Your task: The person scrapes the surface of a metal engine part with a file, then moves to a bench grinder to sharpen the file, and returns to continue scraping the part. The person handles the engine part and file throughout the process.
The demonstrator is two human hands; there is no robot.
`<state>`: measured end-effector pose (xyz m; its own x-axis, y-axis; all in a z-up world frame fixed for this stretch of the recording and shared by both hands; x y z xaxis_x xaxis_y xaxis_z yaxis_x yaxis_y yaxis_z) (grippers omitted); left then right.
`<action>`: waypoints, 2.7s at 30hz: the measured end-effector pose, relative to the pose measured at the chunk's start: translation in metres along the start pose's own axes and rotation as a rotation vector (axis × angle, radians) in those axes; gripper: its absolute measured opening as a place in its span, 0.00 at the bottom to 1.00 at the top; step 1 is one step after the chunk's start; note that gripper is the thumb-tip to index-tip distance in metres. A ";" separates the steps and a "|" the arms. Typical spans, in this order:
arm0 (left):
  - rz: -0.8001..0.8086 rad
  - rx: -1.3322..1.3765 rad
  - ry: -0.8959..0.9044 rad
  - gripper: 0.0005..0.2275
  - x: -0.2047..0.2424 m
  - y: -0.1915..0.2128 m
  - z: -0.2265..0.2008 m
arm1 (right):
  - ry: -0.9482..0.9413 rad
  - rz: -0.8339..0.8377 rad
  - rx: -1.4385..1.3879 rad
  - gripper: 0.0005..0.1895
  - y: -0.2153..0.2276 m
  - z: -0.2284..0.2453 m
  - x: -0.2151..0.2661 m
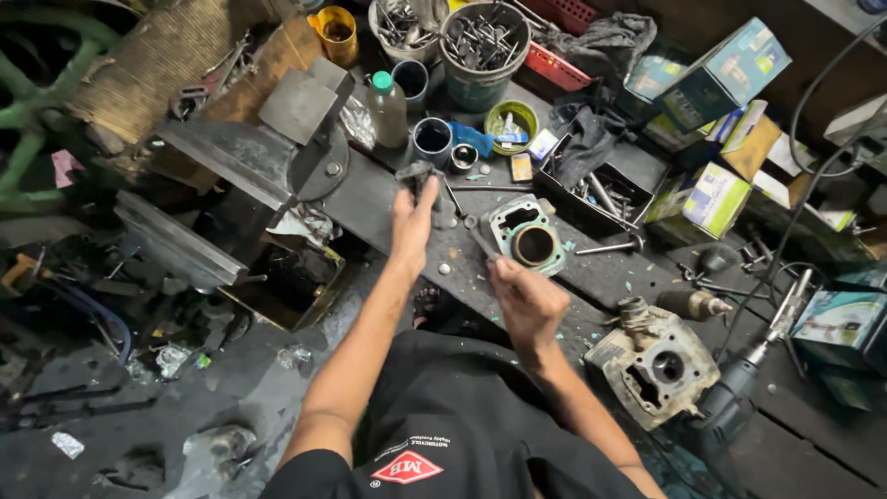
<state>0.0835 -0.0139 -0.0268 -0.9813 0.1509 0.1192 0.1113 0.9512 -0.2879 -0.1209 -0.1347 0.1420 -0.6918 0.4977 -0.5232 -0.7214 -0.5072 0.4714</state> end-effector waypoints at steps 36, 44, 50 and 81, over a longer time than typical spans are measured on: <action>-0.671 0.154 -0.478 0.31 0.379 0.314 -0.092 | -0.896 2.212 -0.219 0.33 -0.228 0.125 0.302; -1.071 0.100 -0.502 0.30 0.491 0.515 -0.091 | -0.461 2.524 0.118 0.23 -0.329 0.281 0.458; -1.316 0.121 -0.445 0.28 0.551 0.624 -0.094 | -0.272 2.628 0.175 0.21 -0.385 0.370 0.542; -1.428 -0.010 -0.422 0.09 0.617 1.383 -0.324 | 0.647 2.895 -0.237 0.19 -0.897 0.978 0.924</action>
<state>-0.3177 1.4817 -0.0435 -0.2319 -0.9727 0.0104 -0.9604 0.2273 -0.1613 -0.1430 1.4679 -0.0699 0.5881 -0.6824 0.4341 0.7664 0.6416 -0.0297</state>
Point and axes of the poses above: each hand's wrist, its own x-axis away from the middle knuckle, its own y-axis out of the back of the hand, z = x × y, the point moved 9 cm from there along -x, towards the middle knuckle, and after that the axes turned 7 degrees about -y, right-handed, at the moved point
